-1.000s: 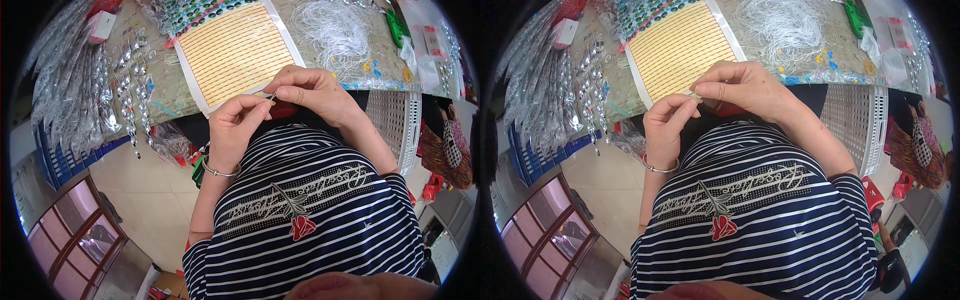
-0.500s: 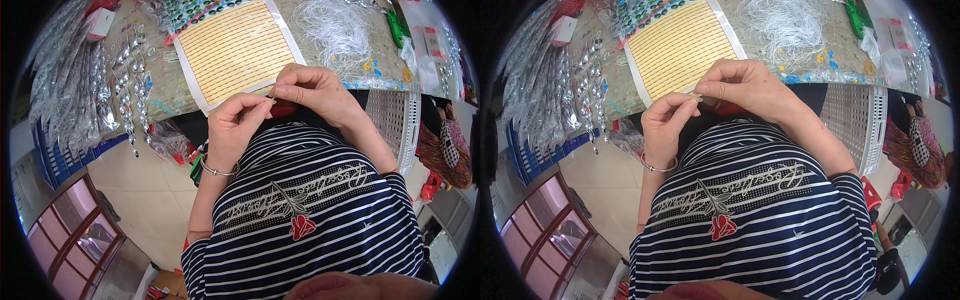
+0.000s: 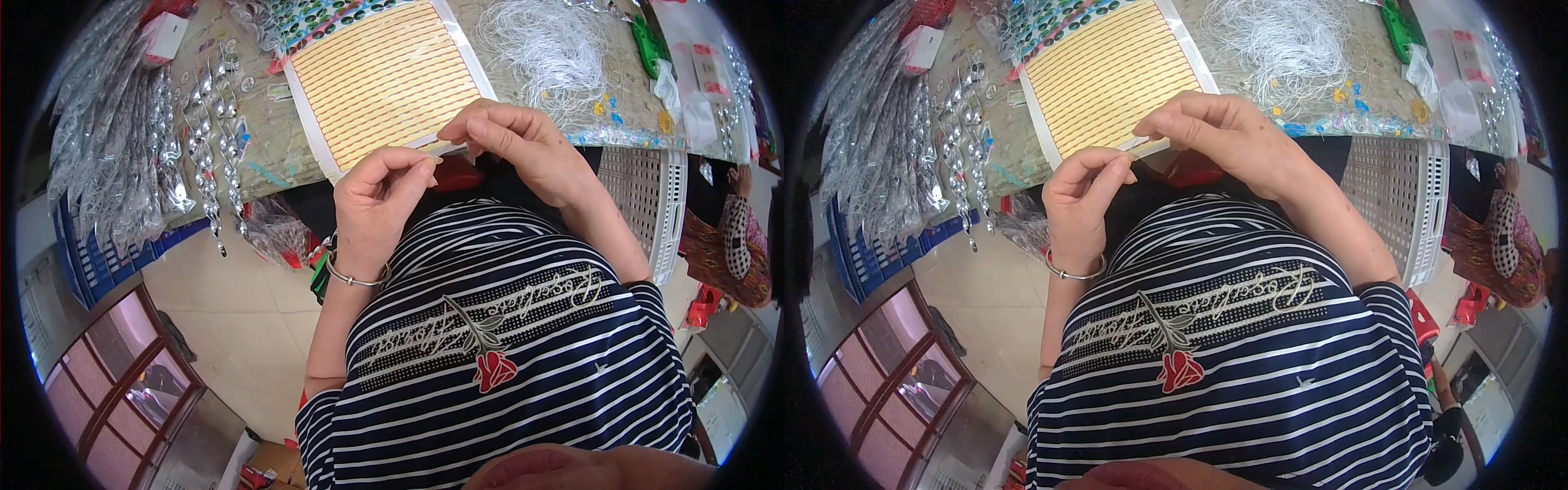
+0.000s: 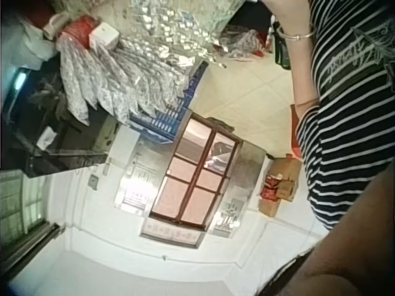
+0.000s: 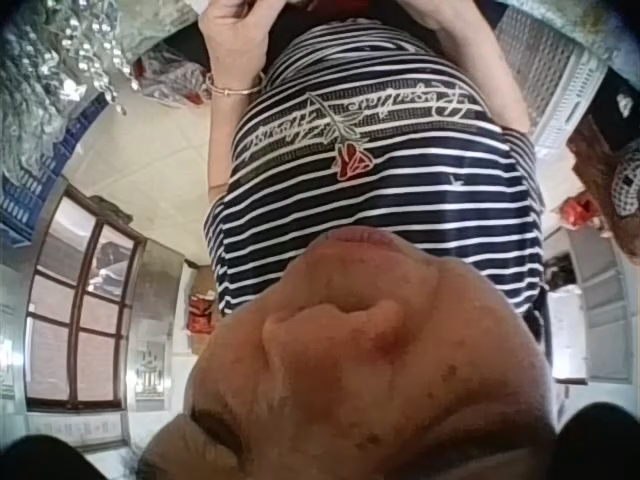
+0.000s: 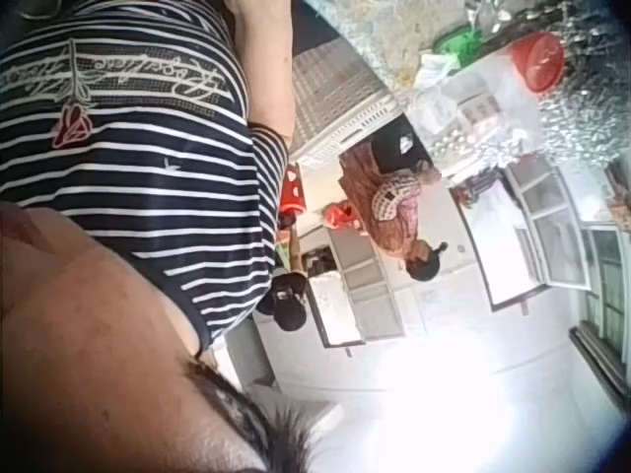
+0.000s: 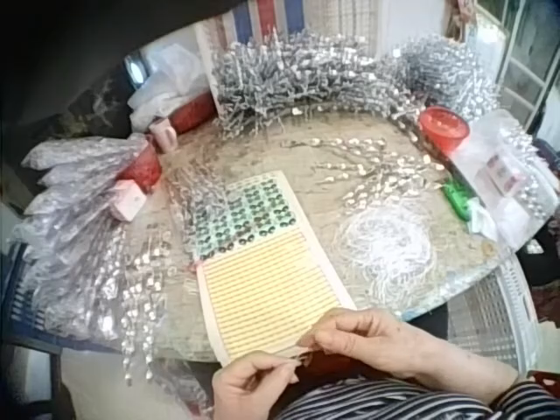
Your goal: Apply stickers to small decorative toy components from a sticker sheet.
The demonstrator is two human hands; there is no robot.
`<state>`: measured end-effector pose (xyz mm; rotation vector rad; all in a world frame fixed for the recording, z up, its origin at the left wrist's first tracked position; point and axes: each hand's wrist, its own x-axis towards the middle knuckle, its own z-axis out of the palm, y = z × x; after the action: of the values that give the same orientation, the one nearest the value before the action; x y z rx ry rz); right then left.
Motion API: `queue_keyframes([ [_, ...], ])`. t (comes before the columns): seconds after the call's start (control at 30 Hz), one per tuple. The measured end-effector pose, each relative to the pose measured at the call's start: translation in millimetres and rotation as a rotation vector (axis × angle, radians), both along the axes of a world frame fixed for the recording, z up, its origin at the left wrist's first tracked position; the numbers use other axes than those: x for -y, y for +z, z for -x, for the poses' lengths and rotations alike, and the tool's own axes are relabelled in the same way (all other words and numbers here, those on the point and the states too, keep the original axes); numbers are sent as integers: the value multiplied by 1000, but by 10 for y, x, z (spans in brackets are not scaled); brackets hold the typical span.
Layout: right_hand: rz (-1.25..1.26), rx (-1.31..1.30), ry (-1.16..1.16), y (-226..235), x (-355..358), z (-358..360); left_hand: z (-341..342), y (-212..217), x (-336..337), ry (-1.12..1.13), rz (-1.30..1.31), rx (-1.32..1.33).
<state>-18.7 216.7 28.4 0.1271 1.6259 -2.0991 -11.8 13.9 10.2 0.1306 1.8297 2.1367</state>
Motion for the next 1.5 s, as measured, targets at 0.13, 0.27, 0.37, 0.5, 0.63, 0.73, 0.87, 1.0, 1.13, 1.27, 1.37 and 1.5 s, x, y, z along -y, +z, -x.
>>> queue_keyframes([
  [0.13, 0, -66, 7, -64, 20, -28, 0, 26, -17, -11, -14, 19],
  [0.27, 25, -145, 13, -108, 30, 4, -1, 6, -12, -38, -27, 37],
  [0.37, -24, -173, 33, -101, 29, 26, -1, 0, -13, -50, -44, 79],
  [0.5, -128, -272, 51, -76, 31, 41, 0, 0, -17, -56, -58, 102],
  [0.63, -353, -502, 56, -25, 41, 40, 9, 70, -21, -41, -17, 149],
  [0.73, -562, -747, 59, -20, 30, 54, 8, 55, -18, -16, -26, 144],
  [0.87, -692, -849, 66, -18, 26, 41, 8, 32, -21, -5, -13, 107],
  [1.0, -734, -824, 48, -6, 36, 30, 0, 0, -4, 13, -2, 98],
  [1.13, -692, -756, 53, -4, 55, 3, 6, 9, -10, 15, 23, 72],
  [1.27, -583, -603, -21, -17, 78, -19, 3, 13, -15, 18, 17, 73],
  [1.37, -527, -515, -32, -28, 69, -17, -2, 14, -16, 17, 13, 102],
  [1.5, -438, -398, -33, -8, 74, -17, 1, -2, -25, 5, -27, 109],
])
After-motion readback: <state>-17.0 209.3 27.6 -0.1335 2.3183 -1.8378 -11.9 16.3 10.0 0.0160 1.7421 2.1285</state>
